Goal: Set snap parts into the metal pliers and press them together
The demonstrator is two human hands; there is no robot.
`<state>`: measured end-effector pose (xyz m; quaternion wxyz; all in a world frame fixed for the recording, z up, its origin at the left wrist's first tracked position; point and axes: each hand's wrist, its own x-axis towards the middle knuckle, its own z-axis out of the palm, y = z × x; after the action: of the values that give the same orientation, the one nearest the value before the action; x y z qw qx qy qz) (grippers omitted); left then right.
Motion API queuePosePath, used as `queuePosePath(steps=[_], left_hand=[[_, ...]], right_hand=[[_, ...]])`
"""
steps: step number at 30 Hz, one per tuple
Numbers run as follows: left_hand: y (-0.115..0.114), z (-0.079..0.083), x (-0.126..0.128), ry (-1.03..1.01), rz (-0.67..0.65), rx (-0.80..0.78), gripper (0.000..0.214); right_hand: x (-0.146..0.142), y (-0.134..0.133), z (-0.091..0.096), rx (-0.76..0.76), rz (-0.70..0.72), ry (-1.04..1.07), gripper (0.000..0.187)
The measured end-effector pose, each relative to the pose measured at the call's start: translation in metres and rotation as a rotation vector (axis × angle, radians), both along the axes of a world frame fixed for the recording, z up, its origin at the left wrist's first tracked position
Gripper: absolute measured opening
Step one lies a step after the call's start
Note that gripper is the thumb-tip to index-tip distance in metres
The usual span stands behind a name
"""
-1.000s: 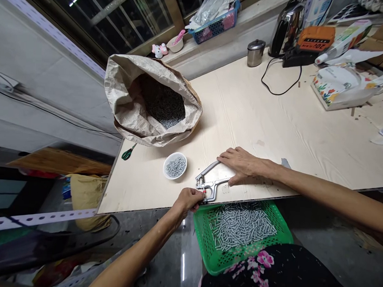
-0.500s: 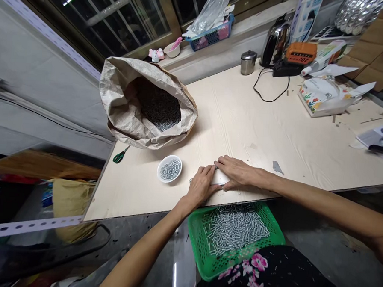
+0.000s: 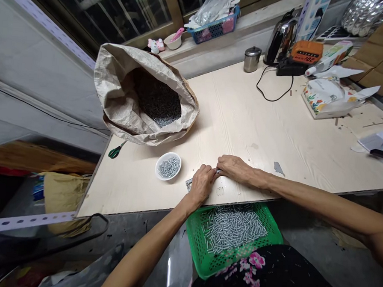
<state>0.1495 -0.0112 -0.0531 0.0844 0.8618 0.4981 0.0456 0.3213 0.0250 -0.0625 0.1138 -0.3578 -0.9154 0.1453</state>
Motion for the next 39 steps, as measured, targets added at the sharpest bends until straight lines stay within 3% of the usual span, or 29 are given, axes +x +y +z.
queuePosePath(steps=[1,5,6,8,10,13,17,22,26,28,30,32,34,37,39], left_hand=[[0.001,0.002,-0.001,-0.010,0.020,-0.001,0.025],[-0.006,0.022,-0.021,-0.186,0.122,0.065,0.044],[-0.011,0.029,-0.030,-0.235,0.176,0.089,0.042],[-0.023,0.040,-0.047,-0.268,0.330,0.098,0.032],[-0.036,0.045,-0.060,-0.214,0.483,-0.003,0.036],[-0.050,0.041,-0.063,-0.110,0.638,-0.249,0.042],[-0.049,0.032,-0.051,-0.062,0.726,-0.482,0.036],[-0.040,0.027,-0.052,-0.077,0.693,-0.540,0.029],[-0.042,0.025,-0.058,-0.166,0.671,-0.600,0.038],[-0.046,0.028,-0.057,-0.160,0.683,-0.479,0.034],[-0.052,0.037,-0.051,-0.124,0.663,-0.246,0.028],[-0.063,0.048,-0.044,-0.127,0.598,-0.035,0.025],[-0.078,0.060,-0.036,-0.175,0.513,0.074,0.026],[-0.099,0.071,-0.032,-0.223,0.303,-0.033,0.021],[-0.101,0.074,-0.037,-0.212,0.220,-0.133,0.017]], right_hand=[[0.002,0.000,0.003,0.004,0.001,-0.005,0.009],[0.018,-0.006,0.017,0.064,-0.025,0.047,0.071],[0.022,-0.009,0.019,0.077,-0.043,0.065,0.077],[0.029,-0.015,0.021,0.081,-0.066,0.099,0.065],[0.029,-0.022,0.017,0.063,-0.053,0.135,0.043],[0.020,-0.031,0.004,0.040,-0.028,0.180,0.026],[0.002,-0.037,-0.014,0.067,-0.084,0.170,0.011],[-0.004,-0.040,-0.022,0.144,-0.112,0.167,0.013],[-0.005,-0.041,-0.028,0.175,-0.121,0.193,0.015],[-0.007,-0.041,-0.030,0.164,-0.115,0.212,0.015],[-0.007,-0.040,-0.030,0.145,-0.106,0.227,0.015],[-0.008,-0.040,-0.028,0.125,-0.099,0.239,0.014],[-0.007,-0.040,-0.027,0.104,-0.097,0.251,0.014],[-0.007,-0.040,-0.025,0.092,-0.098,0.254,0.014],[-0.006,-0.041,-0.025,0.087,-0.105,0.253,0.015]])
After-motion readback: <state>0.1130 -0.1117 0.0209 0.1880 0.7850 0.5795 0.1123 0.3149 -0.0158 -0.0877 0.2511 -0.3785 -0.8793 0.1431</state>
